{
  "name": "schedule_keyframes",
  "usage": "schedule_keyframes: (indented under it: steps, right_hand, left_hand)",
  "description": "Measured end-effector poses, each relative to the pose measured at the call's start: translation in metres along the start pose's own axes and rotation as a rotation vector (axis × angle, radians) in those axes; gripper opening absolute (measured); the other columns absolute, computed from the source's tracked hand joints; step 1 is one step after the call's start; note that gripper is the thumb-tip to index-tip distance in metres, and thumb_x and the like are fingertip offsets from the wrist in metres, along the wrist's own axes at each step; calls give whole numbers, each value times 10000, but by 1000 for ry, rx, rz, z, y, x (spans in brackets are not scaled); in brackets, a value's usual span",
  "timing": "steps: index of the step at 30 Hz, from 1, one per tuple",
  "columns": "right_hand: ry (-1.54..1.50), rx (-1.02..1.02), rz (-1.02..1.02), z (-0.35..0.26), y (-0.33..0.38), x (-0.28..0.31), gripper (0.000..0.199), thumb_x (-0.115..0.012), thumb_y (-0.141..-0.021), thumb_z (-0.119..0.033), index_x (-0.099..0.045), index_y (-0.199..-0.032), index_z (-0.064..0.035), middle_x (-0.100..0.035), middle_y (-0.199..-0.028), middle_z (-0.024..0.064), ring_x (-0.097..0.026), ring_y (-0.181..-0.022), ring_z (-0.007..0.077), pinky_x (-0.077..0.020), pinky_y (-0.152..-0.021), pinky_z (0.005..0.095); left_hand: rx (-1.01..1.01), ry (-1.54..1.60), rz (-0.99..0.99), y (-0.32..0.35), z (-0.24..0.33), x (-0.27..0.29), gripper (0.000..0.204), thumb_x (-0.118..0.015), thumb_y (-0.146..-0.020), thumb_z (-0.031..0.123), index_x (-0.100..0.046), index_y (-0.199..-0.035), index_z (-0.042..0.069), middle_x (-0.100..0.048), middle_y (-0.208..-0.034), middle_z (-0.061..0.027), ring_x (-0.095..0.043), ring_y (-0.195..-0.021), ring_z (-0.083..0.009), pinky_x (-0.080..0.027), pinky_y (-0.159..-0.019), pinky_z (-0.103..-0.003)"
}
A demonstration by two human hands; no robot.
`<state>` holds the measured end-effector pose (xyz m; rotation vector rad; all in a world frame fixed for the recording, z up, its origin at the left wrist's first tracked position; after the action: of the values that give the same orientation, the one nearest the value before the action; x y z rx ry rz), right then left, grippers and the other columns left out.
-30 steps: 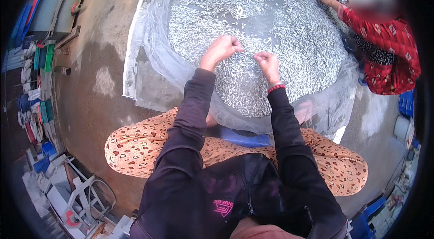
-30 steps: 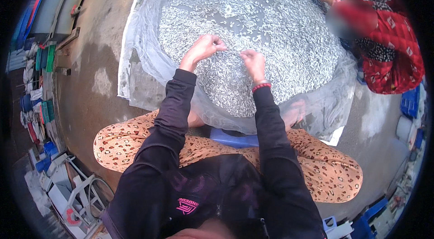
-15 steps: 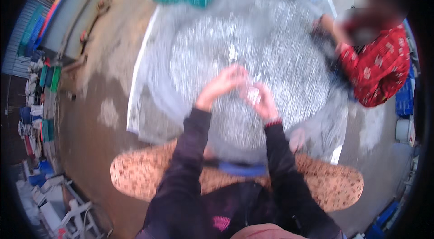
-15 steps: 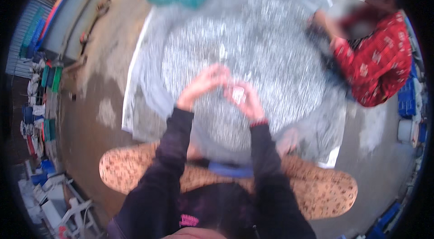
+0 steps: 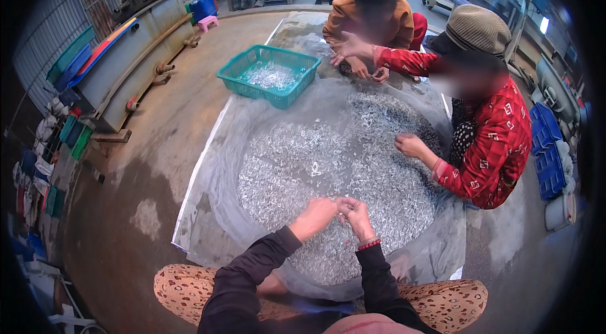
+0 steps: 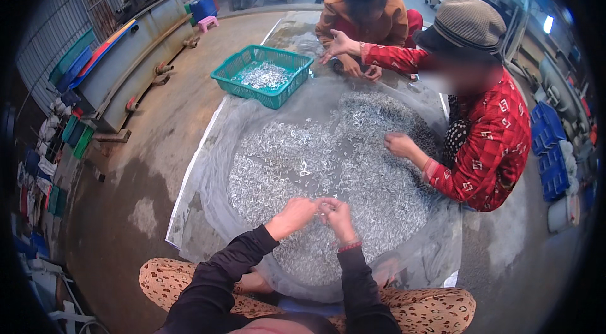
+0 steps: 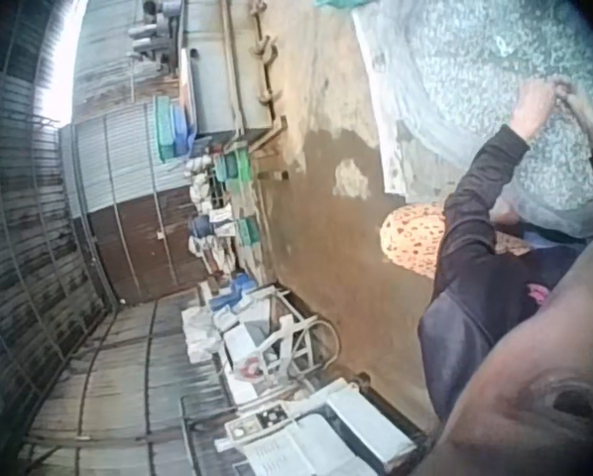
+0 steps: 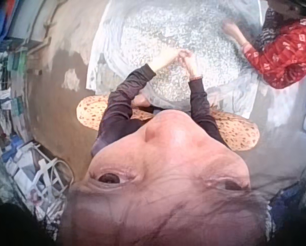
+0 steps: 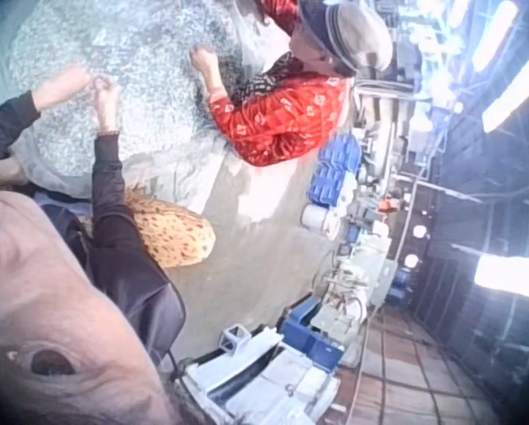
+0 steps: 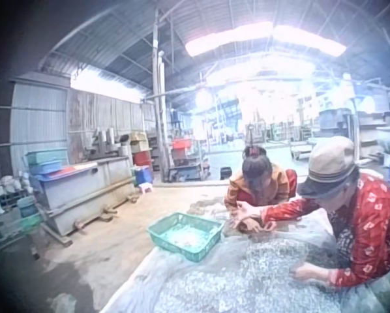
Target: The person sits on a low stool and sorts small metallic parts by hand from a large pile on a white sheet. They pick up individual pieces, inspect them, and place them into a red basket. Later, the person stands and pours the collected parts from the red basket into a rotating drum.
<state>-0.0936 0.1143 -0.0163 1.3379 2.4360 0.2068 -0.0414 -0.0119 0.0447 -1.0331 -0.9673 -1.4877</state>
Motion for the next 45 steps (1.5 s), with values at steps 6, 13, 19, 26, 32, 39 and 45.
schedule_keyframes:
  steps: [6,13,19,26,32,39,45]
  right_hand:
    - [-601,31,65,-6,7,13,344,-569,-883,-45,-514,-1211,41,-610,-1001,68,-568,-891,108,-463,-722,228]
    - [-689,38,-8,1,10,70,327,-508,-819,-88,-542,-1101,73,-602,-1037,173,-594,-929,275,-500,-794,326]
    - [-663,-157,173,19,-1,83,263,-522,-892,-182,-566,-1027,39,-551,-777,86,-525,-669,200,-440,-555,255]
    - [314,-36,-1,74,-58,64,243,-666,-829,-238,-659,-932,-19,-610,-695,32,-566,-606,189,-467,-572,302]
    - [1264,-45,51,108,-86,49,298,-676,-768,-291,-698,-958,-62,-676,-894,178,-650,-859,328,-501,-778,411]
    - [616,87,223,65,-51,62,237,-554,-833,-234,-672,-834,-29,-627,-680,125,-605,-633,252,-463,-567,340]
    - [-719,32,48,31,-20,99,182,-523,-835,-180,-456,-717,-59,-430,-725,51,-428,-632,133,-290,-400,191]
  left_hand:
    - [29,768,171,7,-56,22,359,-601,-822,136,-602,-1180,108,-684,-878,-90,-655,-833,-199,-508,-675,-345]
    - [256,1872,351,36,-91,-29,200,-483,-899,215,-563,-902,32,-578,-861,-68,-493,-611,-102,-374,-439,-209]
    - [473,1877,274,16,-99,-62,215,-503,-866,210,-589,-870,13,-585,-826,-95,-484,-578,-141,-323,-381,-227]
    - [323,385,84,9,-86,-129,300,-668,-800,317,-678,-854,22,-646,-757,-188,-638,-743,-329,-491,-695,-402]
    - [373,894,158,6,-101,-105,177,-580,-834,163,-631,-889,4,-615,-786,-50,-546,-625,-139,-445,-534,-269]
    - [262,1990,168,1,-104,-60,231,-440,-720,56,-545,-910,-24,-574,-853,-118,-456,-557,-87,-290,-394,-190]
    - [471,1431,140,-19,-108,-96,247,-516,-748,129,-644,-866,-46,-621,-790,-93,-509,-581,-129,-378,-447,-249]
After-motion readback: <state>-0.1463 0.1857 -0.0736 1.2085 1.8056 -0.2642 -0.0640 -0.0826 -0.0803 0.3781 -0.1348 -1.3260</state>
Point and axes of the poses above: each hand's wrist, its own y-axis away from the middle knuckle, its own x-axis out of the back of the hand, z = x × y, the point moved 3 cm from there along -y, towards the middle knuckle
